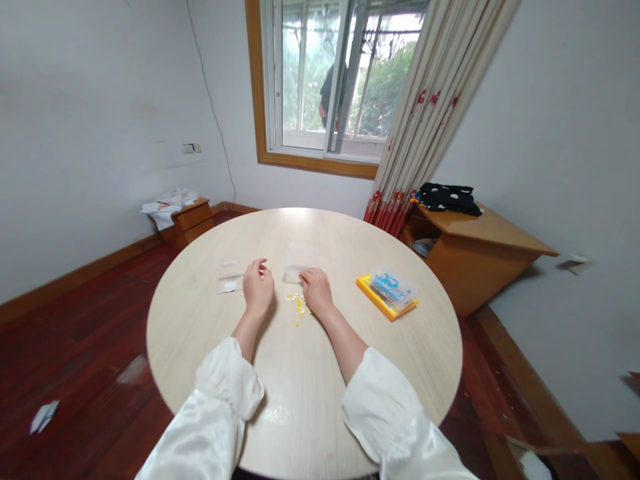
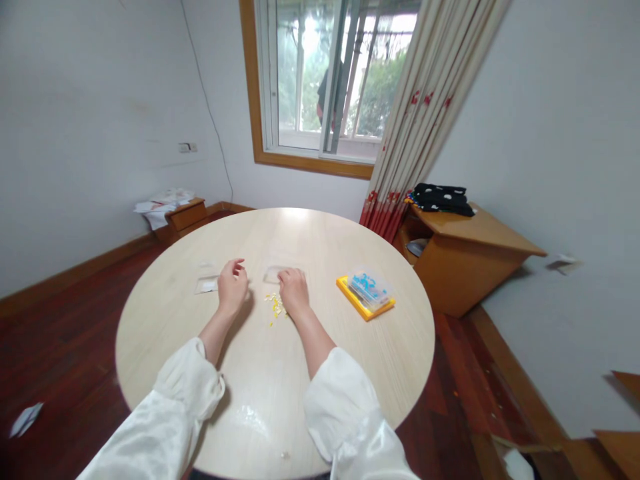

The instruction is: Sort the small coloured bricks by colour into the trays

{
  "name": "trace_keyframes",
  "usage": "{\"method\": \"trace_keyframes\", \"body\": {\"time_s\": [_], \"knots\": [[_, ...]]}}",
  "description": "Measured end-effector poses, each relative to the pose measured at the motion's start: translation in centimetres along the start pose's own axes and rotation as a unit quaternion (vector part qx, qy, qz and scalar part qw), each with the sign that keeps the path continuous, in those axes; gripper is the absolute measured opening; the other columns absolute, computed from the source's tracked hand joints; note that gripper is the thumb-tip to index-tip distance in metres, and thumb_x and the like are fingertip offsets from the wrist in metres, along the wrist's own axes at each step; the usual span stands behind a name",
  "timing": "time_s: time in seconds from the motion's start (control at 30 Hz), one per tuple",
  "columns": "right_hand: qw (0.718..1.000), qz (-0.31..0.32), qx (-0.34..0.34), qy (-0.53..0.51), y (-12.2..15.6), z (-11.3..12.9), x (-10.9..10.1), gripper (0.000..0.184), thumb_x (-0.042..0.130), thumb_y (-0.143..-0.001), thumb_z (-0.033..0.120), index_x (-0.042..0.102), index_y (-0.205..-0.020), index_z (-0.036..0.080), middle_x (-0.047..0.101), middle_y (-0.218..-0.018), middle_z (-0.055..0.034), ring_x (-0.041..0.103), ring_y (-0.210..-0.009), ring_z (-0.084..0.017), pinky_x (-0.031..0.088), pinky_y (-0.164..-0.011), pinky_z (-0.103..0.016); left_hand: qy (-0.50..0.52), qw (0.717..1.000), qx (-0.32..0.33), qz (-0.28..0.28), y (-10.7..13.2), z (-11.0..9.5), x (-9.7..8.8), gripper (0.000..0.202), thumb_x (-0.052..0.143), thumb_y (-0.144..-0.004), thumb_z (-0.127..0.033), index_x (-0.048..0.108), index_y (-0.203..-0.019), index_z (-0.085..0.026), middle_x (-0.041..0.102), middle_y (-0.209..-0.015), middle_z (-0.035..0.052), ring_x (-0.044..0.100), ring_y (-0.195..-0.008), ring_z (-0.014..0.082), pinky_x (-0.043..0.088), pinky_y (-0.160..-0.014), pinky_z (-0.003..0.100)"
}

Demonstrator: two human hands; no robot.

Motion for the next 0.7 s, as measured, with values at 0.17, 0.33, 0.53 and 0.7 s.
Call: {"method": "trace_keyframes", "body": {"time_s": [0.17, 0.33, 0.53, 0.7], "knots": [[1.000, 0.008, 0.019, 0.010, -0.2, -1.6, 0.7, 0.029, 0.044, -0.081, 0.003, 0.069, -0.087, 0.016, 0.065, -0.090, -0.0121, 0.052, -0.091, -0.023, 0.039, -0.083, -0.035, -0.160, 0.983, 0.083, 0.040, 0.6, -1.3, -0.3, 0.037, 0.055, -0.063, -0.007, 0.067, -0.094, -0.023, 0.055, -0.112, 0.0130, 0.039, -0.117, 0.0351, 0.021, -0.104, 0.049], [0.999, 0.017, 0.003, -0.033, -0.2, -1.8, 1.8, 0.032, 0.043, -0.079, 0.001, 0.070, -0.089, 0.015, 0.065, -0.096, -0.0123, 0.055, -0.095, -0.021, 0.042, -0.088, -0.035, 0.017, 0.982, 0.053, 0.178, 2.1, -0.3, 3.0, 0.029, 0.060, -0.060, -0.006, 0.069, -0.082, -0.024, 0.061, -0.112, 0.0113, 0.037, -0.120, 0.0348, 0.012, -0.108, 0.049], [0.991, 0.016, -0.047, -0.125, -0.2, -0.9, 2.3, 0.042, 0.044, -0.073, -0.003, 0.067, -0.105, 0.014, 0.063, -0.113, -0.0128, 0.055, -0.108, -0.019, 0.041, -0.099, -0.037, 0.029, 0.989, 0.004, 0.147, 2.5, 1.0, 3.1, 0.019, 0.060, -0.061, -0.005, 0.064, -0.067, -0.023, 0.061, -0.079, 0.0111, 0.034, -0.122, 0.0357, 0.000, -0.106, 0.054], [0.991, 0.012, -0.051, -0.125, 0.0, -0.6, 2.2, 0.042, 0.044, -0.076, 0.000, 0.067, -0.106, 0.017, 0.062, -0.118, -0.0111, 0.053, -0.114, -0.018, 0.039, -0.103, -0.038, -0.136, 0.984, 0.061, 0.096, 1.8, 0.3, 1.5, 0.023, 0.059, -0.064, -0.011, 0.050, -0.044, -0.019, 0.056, -0.080, 0.0145, 0.035, -0.118, 0.0399, 0.008, -0.103, 0.058]]}}
Point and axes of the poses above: each hand's wrist, its own y-axis away from the middle knuckle, its own x-axis out of the palm, z = x × y, the point moved 6 cm from there along -y, towards the middle knuckle
